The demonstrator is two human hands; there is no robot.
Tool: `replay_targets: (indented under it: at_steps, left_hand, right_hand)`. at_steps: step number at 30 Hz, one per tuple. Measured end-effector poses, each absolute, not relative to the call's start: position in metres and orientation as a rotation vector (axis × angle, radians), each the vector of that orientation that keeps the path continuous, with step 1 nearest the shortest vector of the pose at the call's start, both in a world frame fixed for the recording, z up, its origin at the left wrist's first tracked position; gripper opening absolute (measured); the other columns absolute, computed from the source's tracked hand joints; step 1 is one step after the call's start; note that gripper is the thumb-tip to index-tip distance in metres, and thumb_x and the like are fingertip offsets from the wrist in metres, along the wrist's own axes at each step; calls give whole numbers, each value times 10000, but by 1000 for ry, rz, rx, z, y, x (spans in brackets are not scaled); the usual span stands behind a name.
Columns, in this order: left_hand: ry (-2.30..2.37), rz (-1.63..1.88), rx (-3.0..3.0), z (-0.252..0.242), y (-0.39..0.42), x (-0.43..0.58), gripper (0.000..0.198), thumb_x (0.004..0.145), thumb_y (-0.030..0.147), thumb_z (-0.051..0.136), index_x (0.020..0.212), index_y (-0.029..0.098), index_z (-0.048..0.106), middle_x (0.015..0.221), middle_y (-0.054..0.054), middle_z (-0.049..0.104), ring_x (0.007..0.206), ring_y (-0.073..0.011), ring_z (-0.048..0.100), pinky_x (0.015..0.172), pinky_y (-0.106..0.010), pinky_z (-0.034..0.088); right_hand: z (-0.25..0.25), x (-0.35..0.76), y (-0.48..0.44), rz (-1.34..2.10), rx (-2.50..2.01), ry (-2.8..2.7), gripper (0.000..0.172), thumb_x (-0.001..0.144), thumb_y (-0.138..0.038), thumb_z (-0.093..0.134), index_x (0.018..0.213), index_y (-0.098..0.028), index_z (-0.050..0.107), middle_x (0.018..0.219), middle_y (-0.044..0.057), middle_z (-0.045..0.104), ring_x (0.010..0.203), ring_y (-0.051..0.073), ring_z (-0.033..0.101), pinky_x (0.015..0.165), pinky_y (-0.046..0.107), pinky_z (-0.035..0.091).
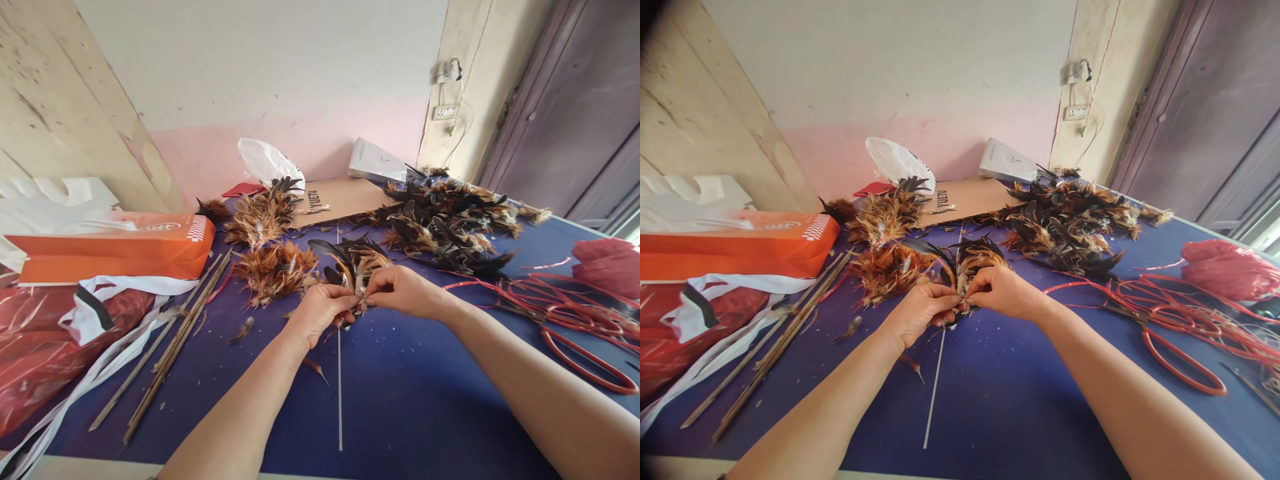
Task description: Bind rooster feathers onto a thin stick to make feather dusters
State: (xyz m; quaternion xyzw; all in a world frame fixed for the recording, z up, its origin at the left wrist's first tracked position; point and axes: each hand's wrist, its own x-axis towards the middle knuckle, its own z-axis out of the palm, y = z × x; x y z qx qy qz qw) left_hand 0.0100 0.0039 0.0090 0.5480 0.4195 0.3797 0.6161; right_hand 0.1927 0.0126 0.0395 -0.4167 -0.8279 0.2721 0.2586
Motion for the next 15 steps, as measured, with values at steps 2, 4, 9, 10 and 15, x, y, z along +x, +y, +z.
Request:
replay_targets:
  at_steps: [2, 4, 9, 10, 15]
  left_hand:
    - [975, 844, 1238, 8, 4, 10, 202, 620, 291, 677, 701, 105, 676, 716, -93, 666, 457, -64, 518, 369, -153, 296]
    - [989, 826, 1227, 8, 4, 9, 210, 615, 292, 681, 712, 106, 676, 727, -98, 672, 457, -67, 529, 367, -151, 305]
    - [986, 778, 1260, 6, 4, 9, 211, 616, 282, 682, 714, 95, 674, 721, -102, 670, 466, -67, 536, 374, -147, 334]
    - [984, 772, 1266, 6, 5, 9, 202, 613, 275, 685, 703, 94, 673, 705, -97, 667, 463, -64, 531, 376, -147, 336]
    - [987, 790, 1261, 4, 7, 8, 159, 613, 254, 688, 666, 106, 662, 639, -59, 646, 446, -51, 506, 378, -145, 341]
  right_hand:
    - [36, 191, 13, 685, -1111, -2271, 119, 683, -214, 557, 686, -169, 666, 675, -7, 634, 636, 114, 546, 607, 209, 402]
    - [34, 190, 13, 646, -1108, -2286, 118, 678, -192, 550, 682, -165, 665, 662, -5, 637, 621, 111, 542, 596, 208, 397]
    - [34, 185, 8, 603, -1083, -2314, 127, 658, -134, 529, 664, -166, 652, 619, -18, 627, 568, 89, 517, 534, 187, 370]
    - [35, 185, 7, 601, -1079, -2316, 132, 654, -127, 525, 663, -167, 650, 615, -20, 626, 564, 87, 515, 531, 185, 367]
    - [35, 190, 10, 669, -1126, -2291, 127, 660, -166, 536, 708, -171, 653, 647, -21, 631, 591, 97, 529, 539, 191, 379]
